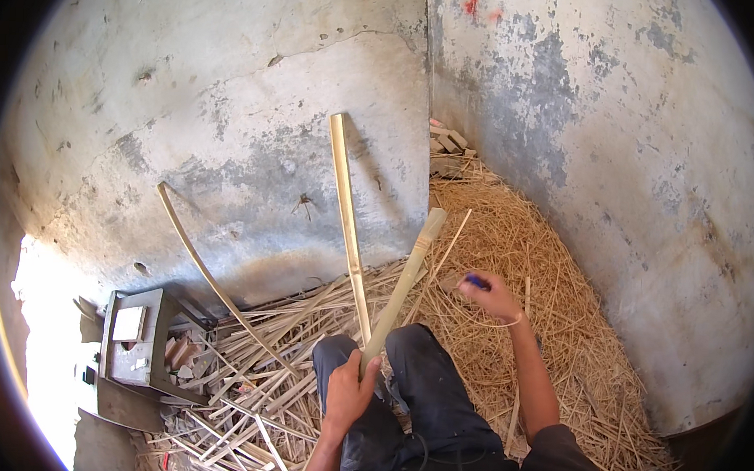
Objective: The person sits on a straw-covered floor and uses a large knife to split long bamboo poles into thin strips. They hold the bamboo with one hand and use the knife to drive a split down the length of the pole, separating it into smaller pieces.
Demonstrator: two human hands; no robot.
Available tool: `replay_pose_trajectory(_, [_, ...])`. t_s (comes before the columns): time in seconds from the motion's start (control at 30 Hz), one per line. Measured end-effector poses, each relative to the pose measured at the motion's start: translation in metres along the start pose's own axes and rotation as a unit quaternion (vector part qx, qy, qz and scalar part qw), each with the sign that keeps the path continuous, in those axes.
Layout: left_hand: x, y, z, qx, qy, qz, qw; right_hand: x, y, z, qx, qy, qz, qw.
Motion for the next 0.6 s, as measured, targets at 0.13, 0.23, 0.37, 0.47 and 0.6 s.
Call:
replay_pose_trajectory(0.13, [-0.001,-0.007,-0.007,0.027,-0.013,-0.009,1.0,0.019,-0.034,-0.016,-0.008,0.069,0.17,0.983])
replay_pose_trajectory(0.23, [-0.01,-0.009,-0.01,0.01,-0.019,0.006,1.0,-0.007,-0.078,-0.019,0.042,0.014,0.165,0.985])
replay_pose_trajectory(0.37, [-0.015,0.0,-0.015,-0.017,-0.02,0.023,0.999,-0.037,-0.108,-0.021,0.055,0.022,0.027,0.998])
replay_pose_trajectory(0.47, [-0.017,0.001,-0.019,-0.021,-0.019,0.04,0.999,-0.043,-0.121,-0.025,0.091,0.031,-0.032,0.995])
replay_pose_trajectory(0.6, [-0.015,-0.003,-0.023,-0.016,-0.015,0.048,0.999,-0.042,-0.113,-0.022,0.057,0.012,-0.076,0.995])
Point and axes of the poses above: each hand's wrist, its own z-axis towards the middle knuckle, its own x-axis out of the back of the hand, y = z × x, the point moved 10 cm from there along z, towards the middle knuckle, and after that the axes turned 5 degrees about -y, right-handed, at the moved point
